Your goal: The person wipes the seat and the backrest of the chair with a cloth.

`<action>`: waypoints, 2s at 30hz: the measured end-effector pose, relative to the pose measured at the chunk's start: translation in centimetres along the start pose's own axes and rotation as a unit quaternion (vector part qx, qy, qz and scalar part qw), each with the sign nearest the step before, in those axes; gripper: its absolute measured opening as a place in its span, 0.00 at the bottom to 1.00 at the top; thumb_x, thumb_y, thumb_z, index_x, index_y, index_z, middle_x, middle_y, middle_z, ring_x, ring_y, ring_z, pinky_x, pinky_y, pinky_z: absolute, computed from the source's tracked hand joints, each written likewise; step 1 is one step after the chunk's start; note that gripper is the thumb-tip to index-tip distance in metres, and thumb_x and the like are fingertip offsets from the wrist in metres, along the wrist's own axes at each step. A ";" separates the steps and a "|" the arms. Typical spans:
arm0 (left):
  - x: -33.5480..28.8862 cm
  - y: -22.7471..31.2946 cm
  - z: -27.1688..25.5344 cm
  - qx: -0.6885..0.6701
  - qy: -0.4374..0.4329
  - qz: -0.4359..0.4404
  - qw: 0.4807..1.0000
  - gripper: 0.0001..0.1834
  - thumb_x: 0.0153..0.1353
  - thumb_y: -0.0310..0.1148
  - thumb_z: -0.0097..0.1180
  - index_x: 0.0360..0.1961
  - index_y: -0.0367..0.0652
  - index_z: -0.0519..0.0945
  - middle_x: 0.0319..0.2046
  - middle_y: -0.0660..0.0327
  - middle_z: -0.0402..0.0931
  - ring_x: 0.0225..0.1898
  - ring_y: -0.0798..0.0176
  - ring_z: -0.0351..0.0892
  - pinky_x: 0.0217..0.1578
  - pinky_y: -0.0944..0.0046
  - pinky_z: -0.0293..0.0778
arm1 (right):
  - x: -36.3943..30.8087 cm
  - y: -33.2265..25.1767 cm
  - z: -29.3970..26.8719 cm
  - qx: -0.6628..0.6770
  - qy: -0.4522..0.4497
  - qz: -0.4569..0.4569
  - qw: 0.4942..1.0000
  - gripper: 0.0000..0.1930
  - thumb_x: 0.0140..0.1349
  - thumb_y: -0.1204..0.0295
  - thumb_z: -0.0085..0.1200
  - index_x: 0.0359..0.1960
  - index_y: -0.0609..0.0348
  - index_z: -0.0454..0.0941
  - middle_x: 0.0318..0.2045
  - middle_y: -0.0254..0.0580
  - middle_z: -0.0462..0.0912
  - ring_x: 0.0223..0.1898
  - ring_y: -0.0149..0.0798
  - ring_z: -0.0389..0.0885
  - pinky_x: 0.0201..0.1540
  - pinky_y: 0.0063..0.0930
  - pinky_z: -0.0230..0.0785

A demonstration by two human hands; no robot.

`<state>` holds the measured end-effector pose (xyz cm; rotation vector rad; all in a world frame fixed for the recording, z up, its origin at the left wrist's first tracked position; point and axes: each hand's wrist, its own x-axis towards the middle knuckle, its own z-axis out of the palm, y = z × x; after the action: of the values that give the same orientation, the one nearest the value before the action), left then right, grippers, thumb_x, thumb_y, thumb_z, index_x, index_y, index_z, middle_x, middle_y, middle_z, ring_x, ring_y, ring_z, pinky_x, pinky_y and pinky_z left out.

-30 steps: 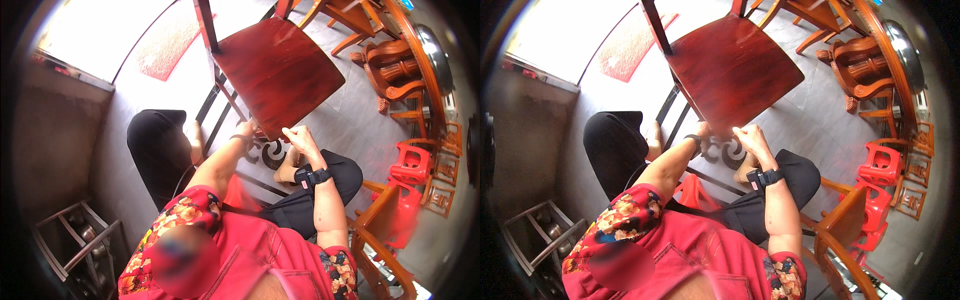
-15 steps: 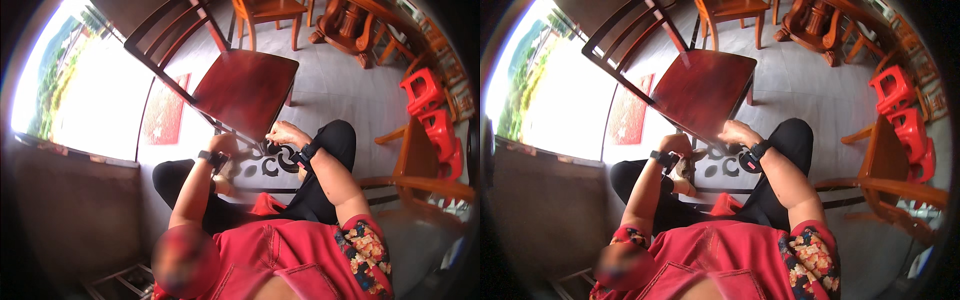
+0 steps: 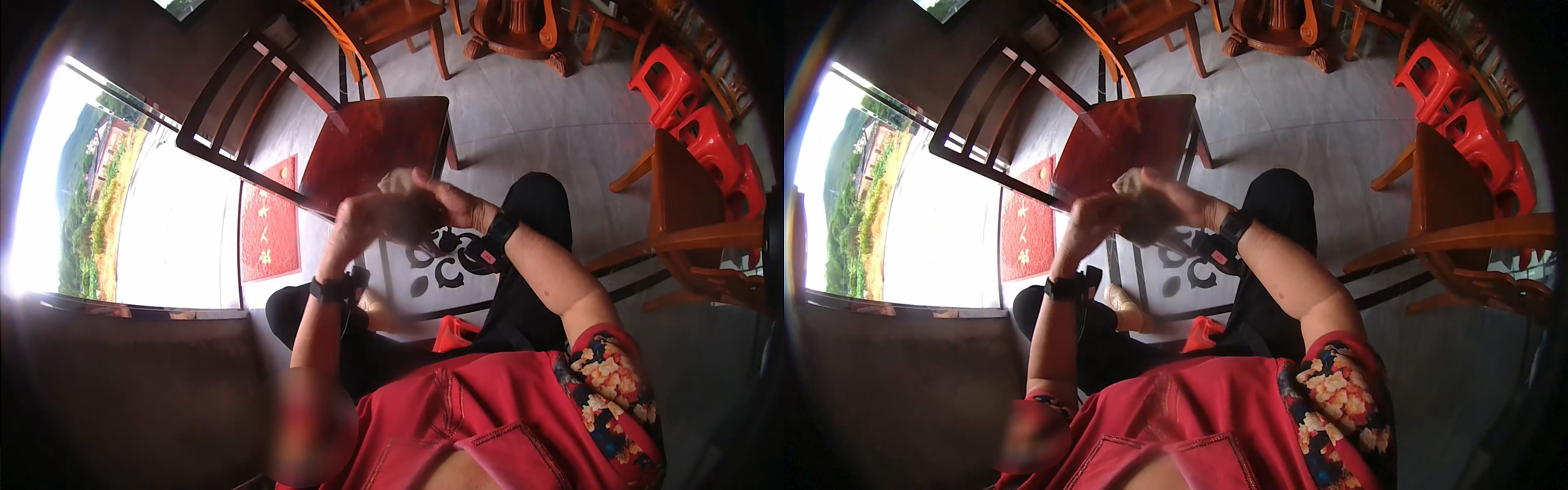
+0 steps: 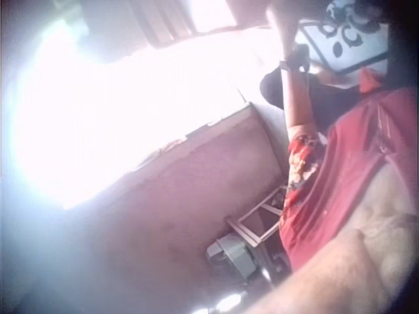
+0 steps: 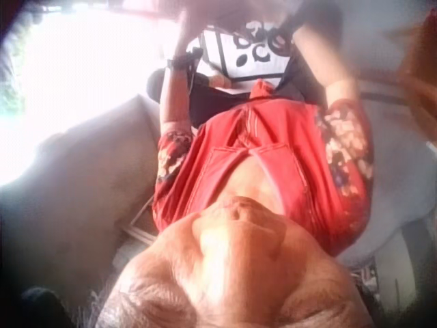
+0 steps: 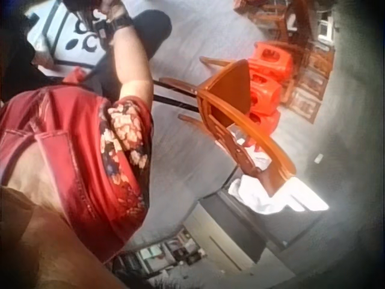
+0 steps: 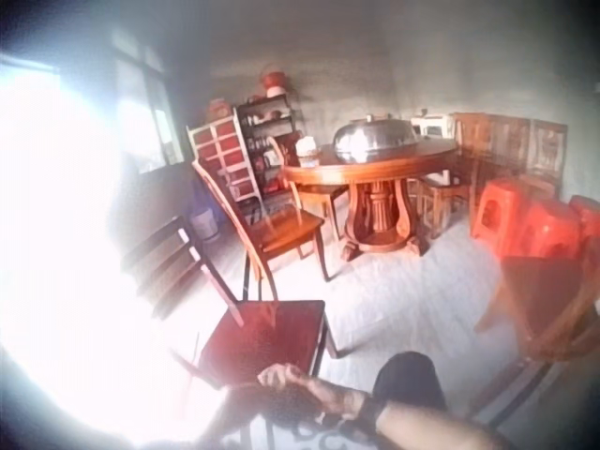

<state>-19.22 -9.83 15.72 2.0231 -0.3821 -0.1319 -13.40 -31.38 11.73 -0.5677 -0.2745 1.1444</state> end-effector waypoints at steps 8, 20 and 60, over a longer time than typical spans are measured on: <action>-0.3 -8.7 -3.4 0.047 -0.067 -0.221 0.972 0.16 0.59 0.33 0.59 0.47 0.37 0.81 0.27 0.54 0.82 0.30 0.67 0.83 0.32 0.64 0.78 | 0.0 -0.6 -4.8 -0.117 0.374 -0.212 0.895 0.12 0.60 0.60 0.54 0.38 0.54 0.78 0.34 0.31 0.81 0.35 0.28 0.79 0.39 0.25 0.71; -3.8 -17.4 -0.4 -0.342 0.019 -0.289 0.894 0.41 0.61 0.67 0.47 0.60 0.40 0.68 0.53 0.52 0.72 0.56 0.49 0.71 0.60 0.48 0.66 | 2.1 -16.9 -6.8 -0.324 0.433 -0.217 0.813 0.16 0.49 0.65 0.63 0.34 0.65 0.79 0.30 0.37 0.81 0.29 0.33 0.80 0.34 0.29 0.72; 1.1 -17.7 -4.0 -0.434 0.330 -0.131 0.828 0.34 0.70 0.54 0.42 0.69 0.44 0.57 0.66 0.57 0.60 0.66 0.59 0.60 0.66 0.58 0.55 | -1.1 -12.1 -15.7 -0.359 0.495 -0.061 0.789 0.08 0.47 0.70 0.53 0.23 0.64 0.74 0.21 0.43 0.78 0.22 0.41 0.81 0.23 0.37 0.75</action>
<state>-13.43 0.72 2.03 1.0852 0.3639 0.2025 3.19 -40.35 5.55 -1.7184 0.1953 0.4464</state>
